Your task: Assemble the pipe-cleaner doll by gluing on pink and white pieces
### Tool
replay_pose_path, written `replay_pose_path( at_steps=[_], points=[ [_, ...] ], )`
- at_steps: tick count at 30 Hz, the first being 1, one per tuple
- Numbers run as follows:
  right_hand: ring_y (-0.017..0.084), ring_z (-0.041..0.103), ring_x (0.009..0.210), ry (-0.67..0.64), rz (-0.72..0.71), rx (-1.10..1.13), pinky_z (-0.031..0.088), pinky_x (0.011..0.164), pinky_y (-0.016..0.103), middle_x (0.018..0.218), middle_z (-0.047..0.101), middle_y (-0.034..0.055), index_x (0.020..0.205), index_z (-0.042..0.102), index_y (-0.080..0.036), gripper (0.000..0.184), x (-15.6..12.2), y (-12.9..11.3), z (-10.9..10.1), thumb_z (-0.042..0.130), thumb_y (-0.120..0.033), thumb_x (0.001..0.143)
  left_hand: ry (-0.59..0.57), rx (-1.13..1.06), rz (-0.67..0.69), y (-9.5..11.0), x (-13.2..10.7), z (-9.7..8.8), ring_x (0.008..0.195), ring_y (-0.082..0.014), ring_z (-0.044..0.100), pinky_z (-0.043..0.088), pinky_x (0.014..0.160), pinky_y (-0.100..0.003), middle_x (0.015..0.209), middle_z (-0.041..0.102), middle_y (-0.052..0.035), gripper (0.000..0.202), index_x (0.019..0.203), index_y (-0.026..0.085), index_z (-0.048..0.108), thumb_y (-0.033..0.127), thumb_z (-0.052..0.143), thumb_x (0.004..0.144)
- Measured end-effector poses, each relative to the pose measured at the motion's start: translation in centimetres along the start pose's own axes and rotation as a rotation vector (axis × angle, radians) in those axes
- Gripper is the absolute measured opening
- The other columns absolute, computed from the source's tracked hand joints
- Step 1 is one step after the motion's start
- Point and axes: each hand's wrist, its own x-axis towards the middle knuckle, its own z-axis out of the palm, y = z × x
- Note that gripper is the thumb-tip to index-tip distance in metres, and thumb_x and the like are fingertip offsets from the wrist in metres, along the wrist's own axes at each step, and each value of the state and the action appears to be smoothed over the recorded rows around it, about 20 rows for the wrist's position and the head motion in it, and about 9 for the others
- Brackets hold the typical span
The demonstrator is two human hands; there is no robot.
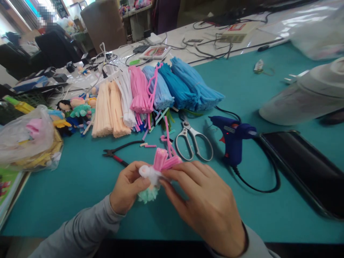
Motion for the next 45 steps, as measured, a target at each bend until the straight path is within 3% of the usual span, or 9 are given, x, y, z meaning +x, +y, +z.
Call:
replay_pose_path(
  at_steps=[8,14,26,45],
  points=[
    [0.016,0.055,0.065,0.026,0.026,0.028,0.039,0.06,0.031,0.071,0.068,0.0021,0.076,0.062,-0.018,0.013,-0.7,0.3,0.5,0.056,-0.013,0.087,-0.029,0.0,0.031,-0.1,0.0,-0.1,0.061,-0.0113,0.059,0.049,0.058,-0.023,0.072,0.067,0.0005,0.031,0.076,0.017,0.068,0.033,0.085,0.055],
    [0.016,0.051,0.064,0.008,-0.033,0.024,0.036,0.058,0.031,0.071,0.066,0.0024,0.08,0.064,-0.016,0.015,-0.5,0.3,0.4,0.053,-0.011,0.088,-0.062,0.028,0.055,-0.2,0.0,-0.3,0.062,-0.0097,0.057,0.047,0.059,-0.021,0.075,0.065,0.001,0.026,0.075,0.017,0.068,0.031,0.083,0.059],
    [0.017,0.043,0.061,-0.052,-0.12,-0.124,0.033,0.057,0.031,0.062,0.058,0.0022,0.069,0.061,-0.018,0.025,0.0,0.5,0.1,0.047,-0.011,0.089,-0.112,0.176,0.143,-0.7,0.0,-1.2,0.073,-0.0136,0.056,0.046,0.065,-0.024,0.083,0.063,-0.0019,0.016,0.078,0.018,0.069,0.025,0.078,0.067],
    [0.018,0.041,0.062,-0.171,-0.185,-0.168,0.028,0.059,0.033,0.063,0.055,0.0024,0.07,0.059,-0.018,0.028,0.2,0.7,-0.5,0.042,-0.014,0.092,-0.069,0.309,0.184,-0.5,-0.3,-0.9,0.072,-0.0137,0.054,0.043,0.064,-0.025,0.082,0.062,-0.0026,0.012,0.078,0.021,0.072,0.027,0.077,0.069]
  ],
)
